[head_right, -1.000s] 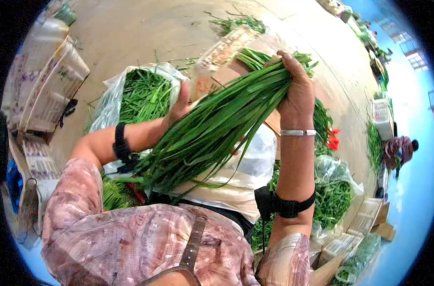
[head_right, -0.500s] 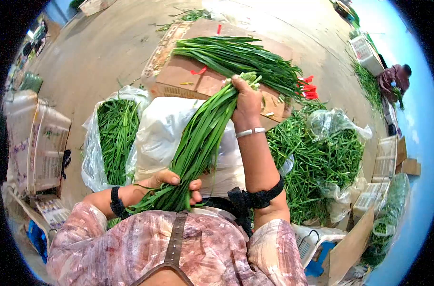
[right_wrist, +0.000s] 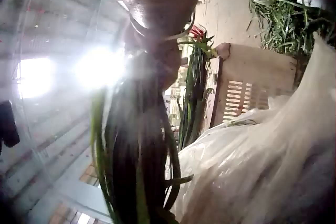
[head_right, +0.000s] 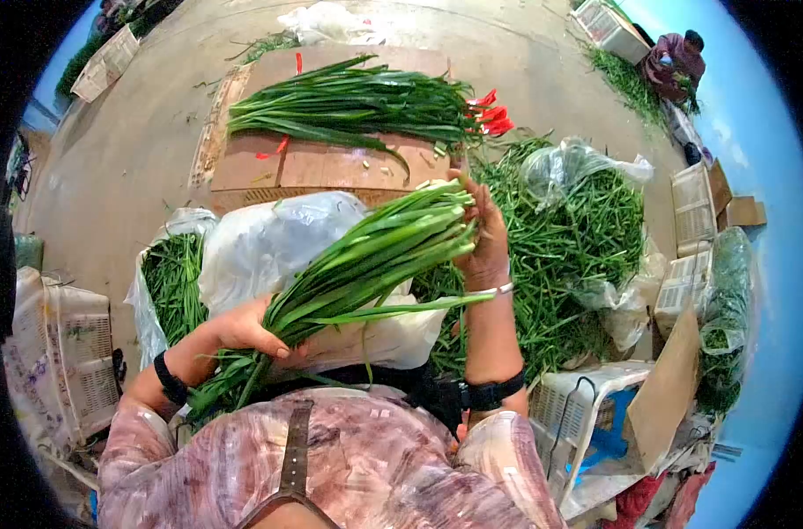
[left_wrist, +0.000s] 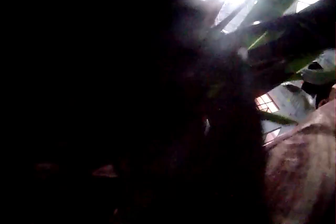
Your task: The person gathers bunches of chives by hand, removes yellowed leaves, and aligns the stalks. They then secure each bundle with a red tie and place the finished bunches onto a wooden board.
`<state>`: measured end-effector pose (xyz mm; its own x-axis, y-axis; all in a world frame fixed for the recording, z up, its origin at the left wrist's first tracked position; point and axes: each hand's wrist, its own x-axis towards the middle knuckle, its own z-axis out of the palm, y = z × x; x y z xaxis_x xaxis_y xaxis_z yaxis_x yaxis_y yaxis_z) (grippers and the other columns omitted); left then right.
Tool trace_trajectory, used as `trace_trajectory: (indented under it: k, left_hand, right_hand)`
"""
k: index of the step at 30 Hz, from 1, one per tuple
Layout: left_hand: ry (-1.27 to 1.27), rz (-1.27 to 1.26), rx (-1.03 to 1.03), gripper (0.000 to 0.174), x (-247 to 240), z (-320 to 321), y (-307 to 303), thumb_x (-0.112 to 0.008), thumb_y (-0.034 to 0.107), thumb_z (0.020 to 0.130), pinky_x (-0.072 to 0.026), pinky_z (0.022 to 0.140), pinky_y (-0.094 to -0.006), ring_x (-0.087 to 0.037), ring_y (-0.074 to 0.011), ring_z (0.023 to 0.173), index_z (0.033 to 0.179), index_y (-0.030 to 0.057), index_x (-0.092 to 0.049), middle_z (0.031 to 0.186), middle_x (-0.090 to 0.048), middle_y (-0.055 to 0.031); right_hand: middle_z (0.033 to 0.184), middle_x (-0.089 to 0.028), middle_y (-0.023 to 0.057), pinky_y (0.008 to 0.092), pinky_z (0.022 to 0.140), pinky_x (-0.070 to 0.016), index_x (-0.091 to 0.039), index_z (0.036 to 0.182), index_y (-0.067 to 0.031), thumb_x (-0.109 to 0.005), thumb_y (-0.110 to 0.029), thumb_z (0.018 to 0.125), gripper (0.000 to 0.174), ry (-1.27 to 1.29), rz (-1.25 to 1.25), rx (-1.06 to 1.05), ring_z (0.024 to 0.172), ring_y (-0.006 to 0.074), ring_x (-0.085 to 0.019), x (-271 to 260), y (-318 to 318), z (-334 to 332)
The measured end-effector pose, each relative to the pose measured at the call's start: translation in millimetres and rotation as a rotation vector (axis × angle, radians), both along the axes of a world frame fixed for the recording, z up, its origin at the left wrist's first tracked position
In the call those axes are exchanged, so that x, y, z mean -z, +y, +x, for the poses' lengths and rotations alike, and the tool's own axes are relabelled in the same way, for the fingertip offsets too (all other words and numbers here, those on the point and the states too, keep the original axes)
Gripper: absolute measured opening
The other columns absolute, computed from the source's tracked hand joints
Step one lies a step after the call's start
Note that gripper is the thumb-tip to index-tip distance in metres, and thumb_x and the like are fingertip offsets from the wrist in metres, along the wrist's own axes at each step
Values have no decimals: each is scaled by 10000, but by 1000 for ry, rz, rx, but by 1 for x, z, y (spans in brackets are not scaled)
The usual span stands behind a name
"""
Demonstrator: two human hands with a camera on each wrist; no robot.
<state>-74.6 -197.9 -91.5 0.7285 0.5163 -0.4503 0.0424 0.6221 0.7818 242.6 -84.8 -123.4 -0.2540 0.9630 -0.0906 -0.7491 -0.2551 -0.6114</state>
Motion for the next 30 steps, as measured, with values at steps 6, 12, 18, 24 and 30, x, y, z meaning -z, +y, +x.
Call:
trace_trajectory:
  k: [6,12,18,24,30]
  left_hand:
    - [75,25,1,607,0,-12,-5,-770,119,594,-439,805,-283,-582,-147,869,1127,16,-498,921,-621,-62]
    - [289,164,44,576,-7,-26,2,-739,68,577,-417,812,-258,-534,-107,873,1104,-16,-523,951,-608,-36]
    - [355,200,38,509,-24,-35,3,-729,56,577,-440,750,-257,-548,-99,788,1047,-23,-551,865,-628,-35]
    - [467,318,-32,426,6,-37,-5,-732,66,562,-441,703,-244,-539,-92,739,953,-17,-585,805,-626,-26]
    - [486,366,16,522,-5,-27,-2,-695,66,582,-435,786,-257,-536,-92,808,1074,-43,-558,893,-631,-45]
  right_hand:
    - [902,-638,141,317,652,-538,-585,971,16,-502,-184,901,228,-430,56,92,740,215,-633,-10,-1,5]
    - [693,-581,57,308,580,-499,-578,867,-18,-516,-156,894,154,-288,-30,229,565,166,-545,-1,1,-7]
    - [531,-437,-33,200,415,-246,-586,826,-62,-551,-182,864,130,169,176,46,400,38,-321,-28,2,50]
    - [963,-641,161,399,772,-482,-638,962,27,-652,-210,753,316,-2224,276,117,920,262,-611,-1,1,96]
    - [1015,-602,181,313,772,-484,-528,1126,42,-760,-201,671,565,-1131,314,-81,884,231,-605,-18,-25,1]
